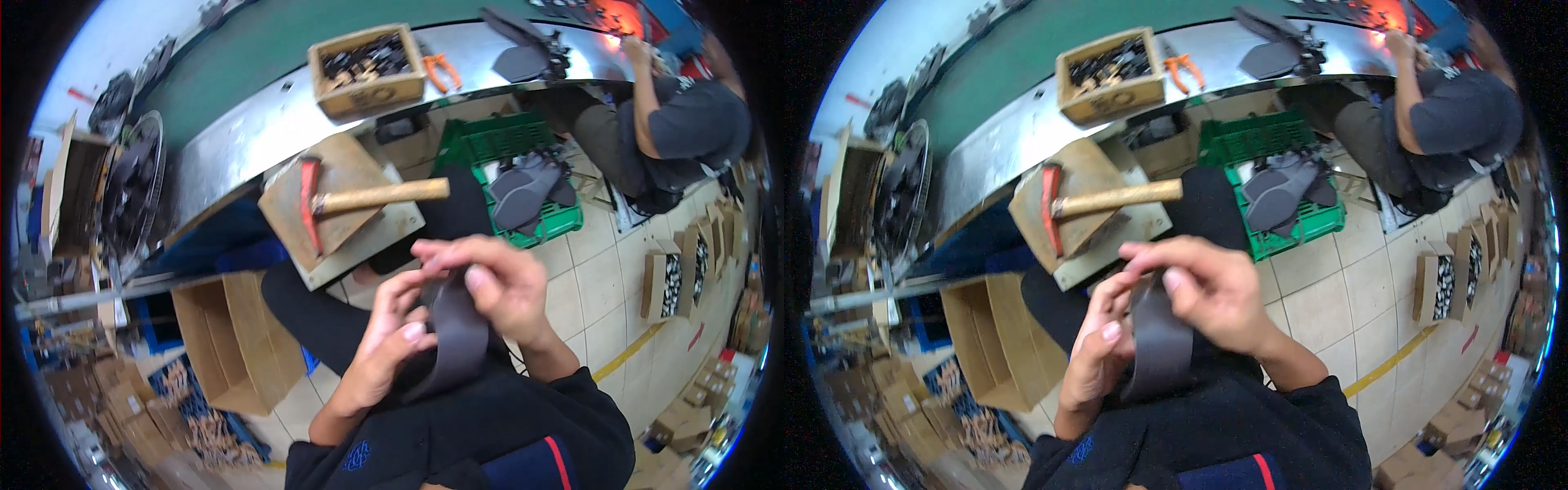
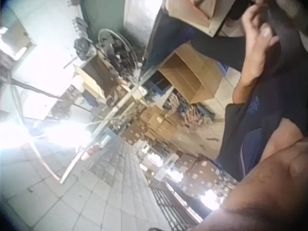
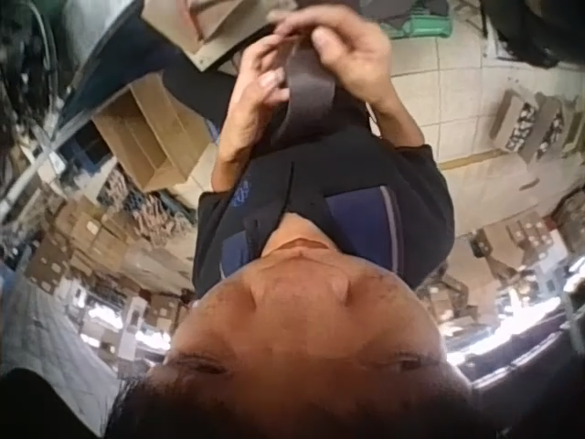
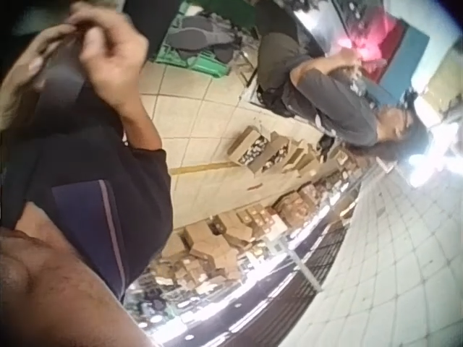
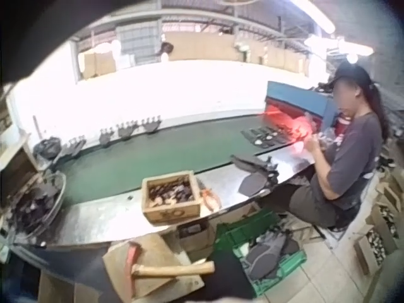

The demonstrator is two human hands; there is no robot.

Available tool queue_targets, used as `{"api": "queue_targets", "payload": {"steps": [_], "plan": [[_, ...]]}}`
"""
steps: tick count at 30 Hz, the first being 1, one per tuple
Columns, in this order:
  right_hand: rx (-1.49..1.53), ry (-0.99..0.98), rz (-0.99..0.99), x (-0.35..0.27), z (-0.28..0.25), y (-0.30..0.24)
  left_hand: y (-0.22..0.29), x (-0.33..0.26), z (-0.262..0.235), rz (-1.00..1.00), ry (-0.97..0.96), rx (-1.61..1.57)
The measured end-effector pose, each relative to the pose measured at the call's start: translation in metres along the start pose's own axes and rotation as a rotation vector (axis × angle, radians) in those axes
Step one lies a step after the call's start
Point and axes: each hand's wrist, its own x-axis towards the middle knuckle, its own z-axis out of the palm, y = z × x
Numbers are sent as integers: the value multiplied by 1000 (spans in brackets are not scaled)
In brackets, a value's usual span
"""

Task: The recorder is assembling shoe components by inserting small pins and using a hammer to secure them at a factory workbench.

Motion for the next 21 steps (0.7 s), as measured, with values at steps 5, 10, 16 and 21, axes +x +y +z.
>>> {"api": "queue_targets", "payload": {"steps": [5,10,16,21], "plan": [[-248,412,6,7,-137,65,-21,17,-17,22,76,216],[-738,659,56,-14,-313,169,-29,50,-17,-56,-27,300],[-1437,732,-227,106,-308,150,-17,63,-10,-36,55,432],[-1366,989,-166,246,-340,98,-12,78,3,-64,11,447]]}}
